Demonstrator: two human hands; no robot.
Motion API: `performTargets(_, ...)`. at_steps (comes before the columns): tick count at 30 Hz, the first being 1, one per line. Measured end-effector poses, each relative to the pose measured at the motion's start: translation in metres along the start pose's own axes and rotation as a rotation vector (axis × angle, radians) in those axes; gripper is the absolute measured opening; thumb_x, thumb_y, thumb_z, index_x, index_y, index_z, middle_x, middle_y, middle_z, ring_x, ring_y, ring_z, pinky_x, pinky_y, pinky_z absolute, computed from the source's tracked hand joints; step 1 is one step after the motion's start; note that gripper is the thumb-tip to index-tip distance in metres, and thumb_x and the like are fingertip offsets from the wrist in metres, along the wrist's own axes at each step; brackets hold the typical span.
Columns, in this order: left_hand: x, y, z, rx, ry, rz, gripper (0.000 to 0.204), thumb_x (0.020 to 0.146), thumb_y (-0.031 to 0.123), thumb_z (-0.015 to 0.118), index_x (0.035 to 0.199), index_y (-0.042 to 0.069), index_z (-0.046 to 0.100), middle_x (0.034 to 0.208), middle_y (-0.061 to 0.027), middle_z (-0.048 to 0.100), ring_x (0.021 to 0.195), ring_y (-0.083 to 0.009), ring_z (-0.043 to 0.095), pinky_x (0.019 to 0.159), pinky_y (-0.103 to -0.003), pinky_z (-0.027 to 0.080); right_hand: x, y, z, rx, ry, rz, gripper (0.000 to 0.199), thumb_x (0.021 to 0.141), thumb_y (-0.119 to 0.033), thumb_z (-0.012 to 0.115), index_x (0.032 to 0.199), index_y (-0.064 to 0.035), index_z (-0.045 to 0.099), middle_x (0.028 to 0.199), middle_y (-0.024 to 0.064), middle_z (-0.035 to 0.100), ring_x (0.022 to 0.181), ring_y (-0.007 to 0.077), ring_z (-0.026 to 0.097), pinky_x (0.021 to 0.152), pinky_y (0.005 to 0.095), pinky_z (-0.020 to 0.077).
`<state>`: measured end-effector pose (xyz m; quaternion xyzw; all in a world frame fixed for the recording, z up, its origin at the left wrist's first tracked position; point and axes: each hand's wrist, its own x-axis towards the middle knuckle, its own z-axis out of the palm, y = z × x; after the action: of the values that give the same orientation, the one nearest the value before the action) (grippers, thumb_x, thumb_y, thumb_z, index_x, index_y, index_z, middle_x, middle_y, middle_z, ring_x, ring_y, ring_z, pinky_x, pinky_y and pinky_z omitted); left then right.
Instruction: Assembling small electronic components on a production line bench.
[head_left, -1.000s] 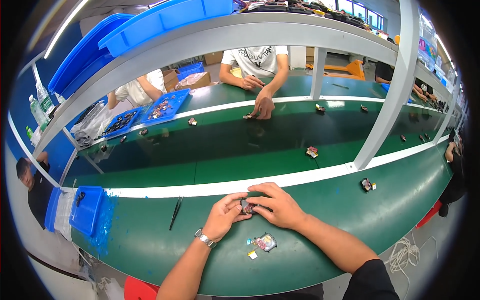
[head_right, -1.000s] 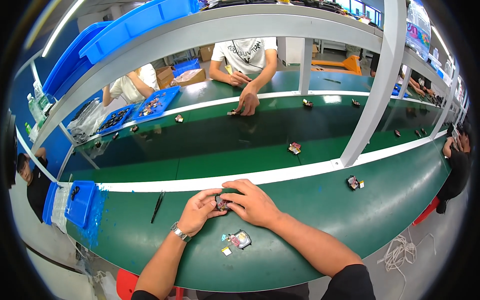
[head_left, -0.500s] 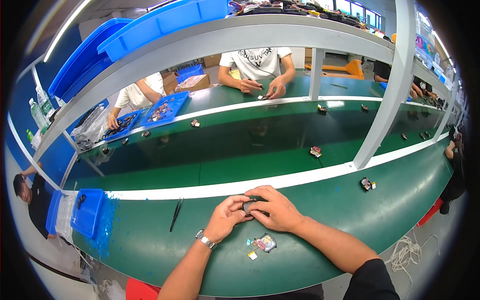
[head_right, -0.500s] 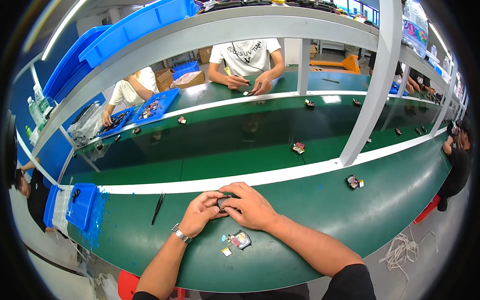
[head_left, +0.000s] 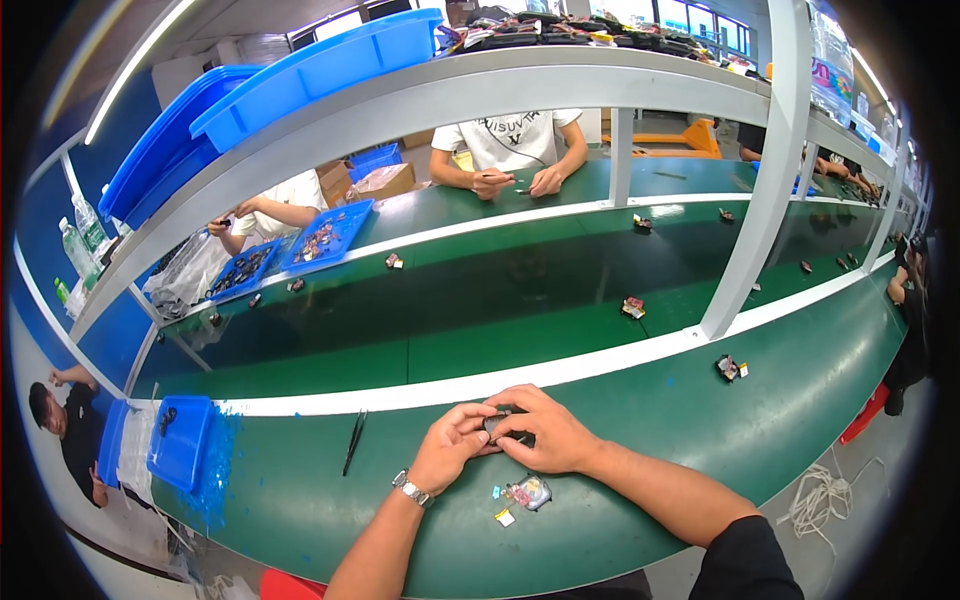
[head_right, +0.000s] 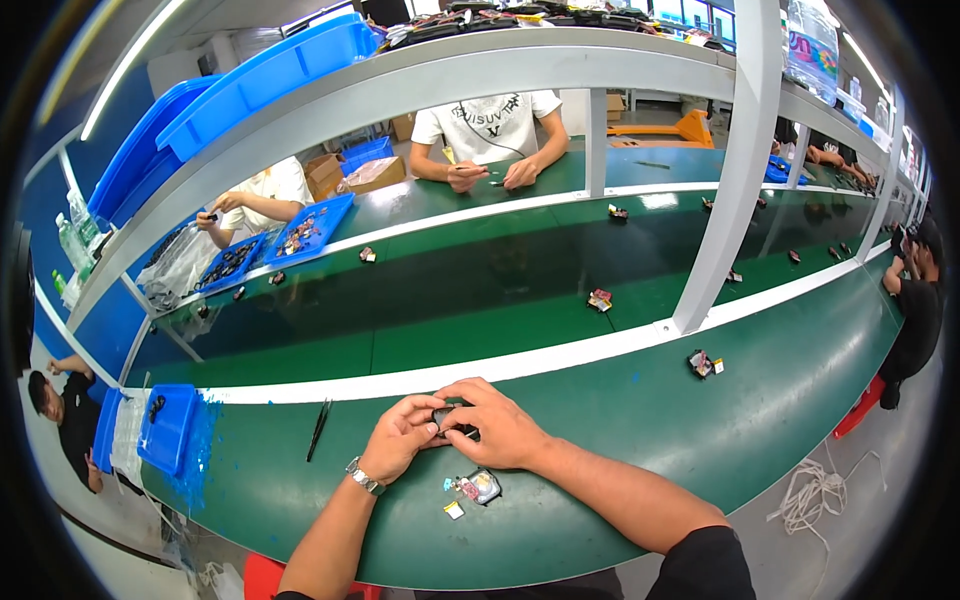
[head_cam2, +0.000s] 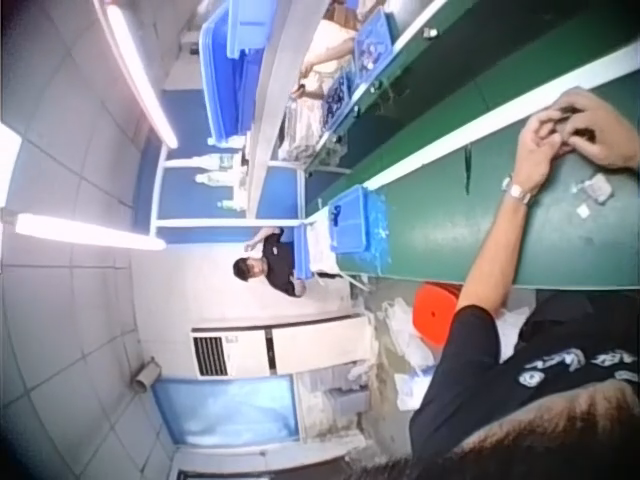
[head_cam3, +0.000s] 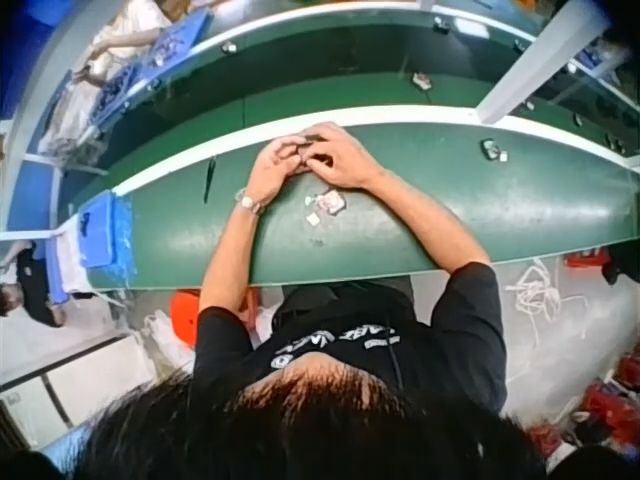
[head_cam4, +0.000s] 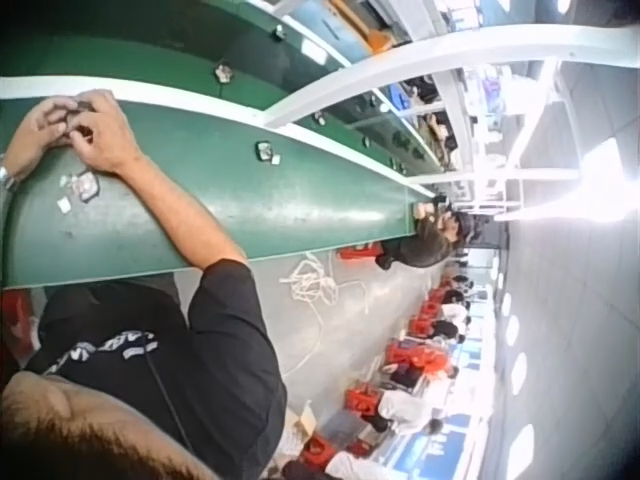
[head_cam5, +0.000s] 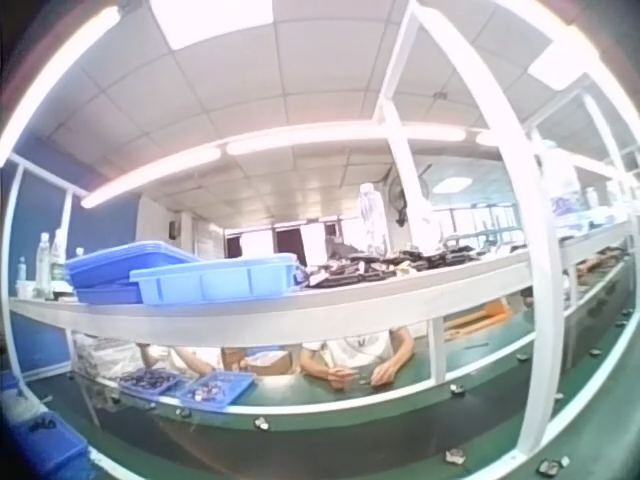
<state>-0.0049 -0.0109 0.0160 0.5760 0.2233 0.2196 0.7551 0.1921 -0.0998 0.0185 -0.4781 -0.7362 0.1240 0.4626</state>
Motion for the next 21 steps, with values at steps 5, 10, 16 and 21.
performTargets(5,0.001,-0.003,0.000,-0.001,-0.004,-0.021,0.037,0.100,-0.005,0.047,0.137,-0.003,0.049,0.135,-0.0165,0.060,0.124,-0.0240,0.062,0.107,-0.041,0.054,-0.002,0.004,0.001,-0.016,0.022,0.069,0.010,0.086,-0.011,0.069,0.093,-0.0058,0.074,0.125,0.0093,0.064,0.121,0.0292,0.056,0.098,0.0394,0.0503)
performTargets(10,0.003,-0.004,0.001,-0.004,0.030,0.021,0.031,0.104,0.002,0.050,0.135,0.000,0.050,0.129,-0.0152,0.064,0.118,-0.0243,0.066,0.103,-0.042,0.056,-0.002,0.000,0.005,-0.038,0.044,0.103,0.010,0.087,-0.011,0.070,0.093,-0.0055,0.074,0.125,0.0084,0.064,0.121,0.0286,0.057,0.098,0.0392,0.0506)
performTargets(16,0.003,-0.008,-0.001,-0.003,0.054,0.010,0.030,0.105,0.003,0.051,0.135,0.001,0.051,0.126,-0.0144,0.066,0.116,-0.0229,0.066,0.100,-0.040,0.057,-0.003,0.001,0.009,-0.060,0.055,0.059,0.015,0.086,-0.011,0.074,0.101,-0.0083,0.076,0.124,0.0070,0.065,0.118,0.0280,0.059,0.095,0.0389,0.0533)
performTargets(21,0.003,-0.010,0.000,-0.025,0.050,0.024,0.029,0.105,0.004,0.052,0.134,0.001,0.052,0.126,-0.0138,0.067,0.115,-0.0222,0.067,0.099,-0.040,0.058,-0.007,-0.001,0.014,-0.064,0.094,0.084,0.017,0.086,-0.011,0.074,0.103,-0.0088,0.077,0.125,0.0071,0.065,0.119,0.0279,0.059,0.096,0.0392,0.0529)
